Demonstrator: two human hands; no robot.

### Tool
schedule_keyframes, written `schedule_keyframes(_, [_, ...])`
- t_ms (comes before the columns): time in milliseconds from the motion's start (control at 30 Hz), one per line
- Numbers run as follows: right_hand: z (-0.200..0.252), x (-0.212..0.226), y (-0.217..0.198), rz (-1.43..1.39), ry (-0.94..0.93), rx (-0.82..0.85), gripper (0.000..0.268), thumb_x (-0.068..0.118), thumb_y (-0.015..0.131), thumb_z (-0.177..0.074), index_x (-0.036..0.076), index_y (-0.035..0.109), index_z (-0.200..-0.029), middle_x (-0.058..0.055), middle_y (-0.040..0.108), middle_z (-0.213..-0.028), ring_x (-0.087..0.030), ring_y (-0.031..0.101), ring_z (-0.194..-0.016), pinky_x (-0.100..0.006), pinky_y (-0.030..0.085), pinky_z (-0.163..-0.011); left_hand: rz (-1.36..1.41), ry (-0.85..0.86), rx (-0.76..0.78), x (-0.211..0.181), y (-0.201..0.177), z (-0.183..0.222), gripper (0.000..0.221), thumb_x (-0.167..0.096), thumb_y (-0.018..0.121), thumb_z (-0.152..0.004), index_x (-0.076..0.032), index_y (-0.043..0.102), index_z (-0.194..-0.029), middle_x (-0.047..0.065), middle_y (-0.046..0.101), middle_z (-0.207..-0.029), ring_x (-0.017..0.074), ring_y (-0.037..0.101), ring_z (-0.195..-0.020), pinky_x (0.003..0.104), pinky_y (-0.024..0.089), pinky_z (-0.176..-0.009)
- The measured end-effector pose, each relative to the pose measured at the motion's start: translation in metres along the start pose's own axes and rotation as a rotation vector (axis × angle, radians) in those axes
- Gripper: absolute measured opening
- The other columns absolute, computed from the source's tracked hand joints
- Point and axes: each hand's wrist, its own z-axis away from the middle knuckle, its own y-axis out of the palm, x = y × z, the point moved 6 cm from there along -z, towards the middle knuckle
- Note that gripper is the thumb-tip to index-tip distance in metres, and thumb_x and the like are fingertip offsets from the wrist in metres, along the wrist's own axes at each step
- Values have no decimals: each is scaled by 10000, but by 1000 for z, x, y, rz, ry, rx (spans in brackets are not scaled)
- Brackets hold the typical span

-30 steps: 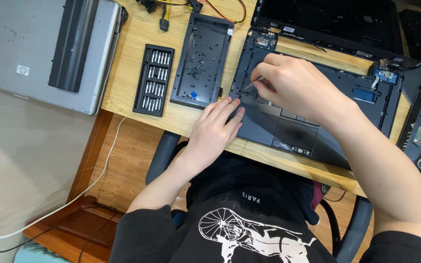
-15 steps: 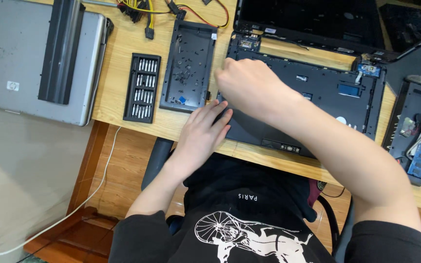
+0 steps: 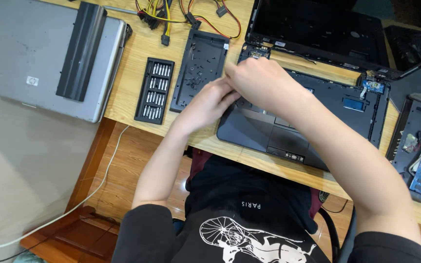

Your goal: Disassemble a laptop by removing the keyboard and internal screws.

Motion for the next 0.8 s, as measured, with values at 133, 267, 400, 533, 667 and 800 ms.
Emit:
schedule_keyframes(133, [2, -1, -4, -182, -48, -148, 184, 103, 686, -872, -20, 617, -990, -188, 714, -779, -376, 730, -740, -448, 583, -624, 0, 30, -28, 3, 2, -4, 129, -54, 727, -932, 24, 707, -1032, 157, 714, -1059, 358, 674, -1039, 418, 542, -915])
schedule_keyframes(267, [4, 4, -6, -197, -63, -152, 200, 156, 685, -897, -25, 604, -924, -191, 712, -790, -377, 725, -732, -456, 577, -627, -76, 7, -133, 8, 4, 0, 130, -27, 771, -872, 31, 696, -960, 173, 695, -994, 371, 667, -988, 428, 542, -875])
schedule_keyframes(400, [7, 7, -13, -156, 11, -60, 212, 186, 672, -927, -10, 599, -962, -188, 710, -777, -373, 724, -732, -447, 577, -634, -128, -26, -183, 11, 12, 7, 126, -16, 767, -867, 35, 665, -920, 173, 686, -976, 376, 654, -991, 440, 537, -877])
schedule_keyframes(533, [11, 9, -10, -251, -109, -172, 271, 142, 677, -839, -16, 595, -1044, -177, 705, -805, -370, 722, -735, -438, 571, -622, -92, 4, -168, 1, 7, 4, 172, -13, 769, -876, 56, 650, -980, 187, 695, -1014, 387, 646, -1043, 442, 524, -901])
schedule_keyframes(667, [15, 20, -20, -223, -200, -317, 289, 143, 722, -766, 5, 611, -995, -161, 704, -818, -355, 724, -734, -438, 561, -580, 180, -354, 48, 36, 17, 8, 105, -72, 715, -956, 19, 695, -1005, 163, 757, -936, 265, 764, -866, 368, 570, -779])
schedule_keyframes(800, [12, 23, -27, -139, -63, -154, 198, 154, 717, -881, 23, 609, -983, -143, 708, -813, -338, 730, -718, -439, 565, -575, -24, -131, -149, 18, 13, 4, 167, -28, 758, -866, 70, 672, -970, 189, 710, -978, 282, 737, -870, 365, 584, -752])
